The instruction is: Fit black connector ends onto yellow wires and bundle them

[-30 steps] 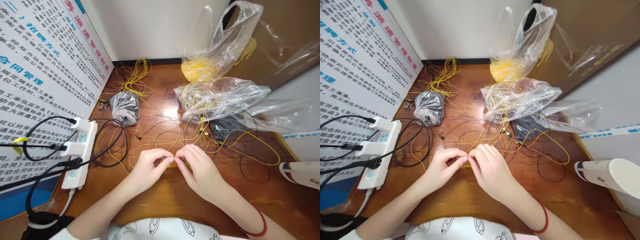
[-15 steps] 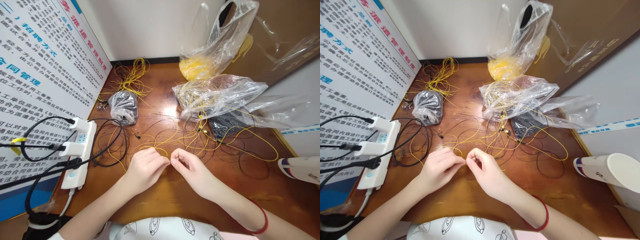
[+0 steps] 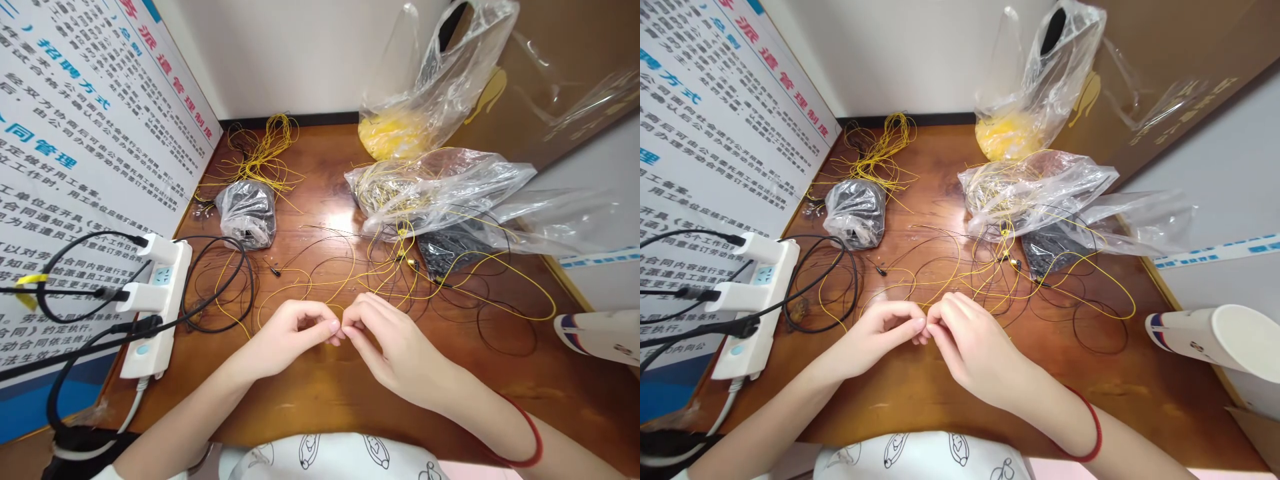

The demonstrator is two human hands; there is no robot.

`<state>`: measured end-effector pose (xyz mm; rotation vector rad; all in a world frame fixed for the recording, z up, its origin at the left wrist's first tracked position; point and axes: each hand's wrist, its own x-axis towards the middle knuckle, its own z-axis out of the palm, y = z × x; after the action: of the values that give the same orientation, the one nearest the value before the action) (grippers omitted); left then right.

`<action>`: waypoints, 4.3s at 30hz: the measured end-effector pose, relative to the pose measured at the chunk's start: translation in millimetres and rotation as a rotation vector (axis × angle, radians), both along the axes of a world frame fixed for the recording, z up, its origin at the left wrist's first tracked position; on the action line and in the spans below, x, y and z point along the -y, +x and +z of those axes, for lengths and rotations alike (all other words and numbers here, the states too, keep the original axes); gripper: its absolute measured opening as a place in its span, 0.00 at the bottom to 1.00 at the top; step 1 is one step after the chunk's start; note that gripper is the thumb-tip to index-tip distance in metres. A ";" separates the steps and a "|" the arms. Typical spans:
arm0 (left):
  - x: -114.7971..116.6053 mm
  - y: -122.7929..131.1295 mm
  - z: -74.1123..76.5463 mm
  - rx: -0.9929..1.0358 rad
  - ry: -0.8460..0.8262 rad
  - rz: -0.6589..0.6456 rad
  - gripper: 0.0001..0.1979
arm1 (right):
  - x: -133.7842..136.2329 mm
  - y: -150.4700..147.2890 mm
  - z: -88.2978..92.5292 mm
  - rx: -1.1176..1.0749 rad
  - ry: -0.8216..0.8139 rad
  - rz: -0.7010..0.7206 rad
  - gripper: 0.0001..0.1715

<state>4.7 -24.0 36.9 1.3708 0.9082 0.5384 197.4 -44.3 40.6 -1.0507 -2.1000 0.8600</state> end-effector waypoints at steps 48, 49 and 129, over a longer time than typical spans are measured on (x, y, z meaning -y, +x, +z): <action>-6.2 -7.4 -11.5 -0.292 0.998 0.012 0.05 | -4.8 -12.8 -14.8 -0.083 -0.532 -0.176 0.10; -6.4 -7.3 -12.4 -0.293 1.011 0.020 0.05 | -5.2 -13.2 -15.1 -0.085 -0.546 -0.179 0.10; -2.4 -9.0 -18.0 -0.218 1.271 0.193 0.06 | -22.0 -1.3 -19.5 0.207 0.570 -0.002 0.09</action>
<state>-4.3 -21.6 18.9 2.5204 0.8811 1.2492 196.1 -22.3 21.0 -0.8526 -2.3103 0.1226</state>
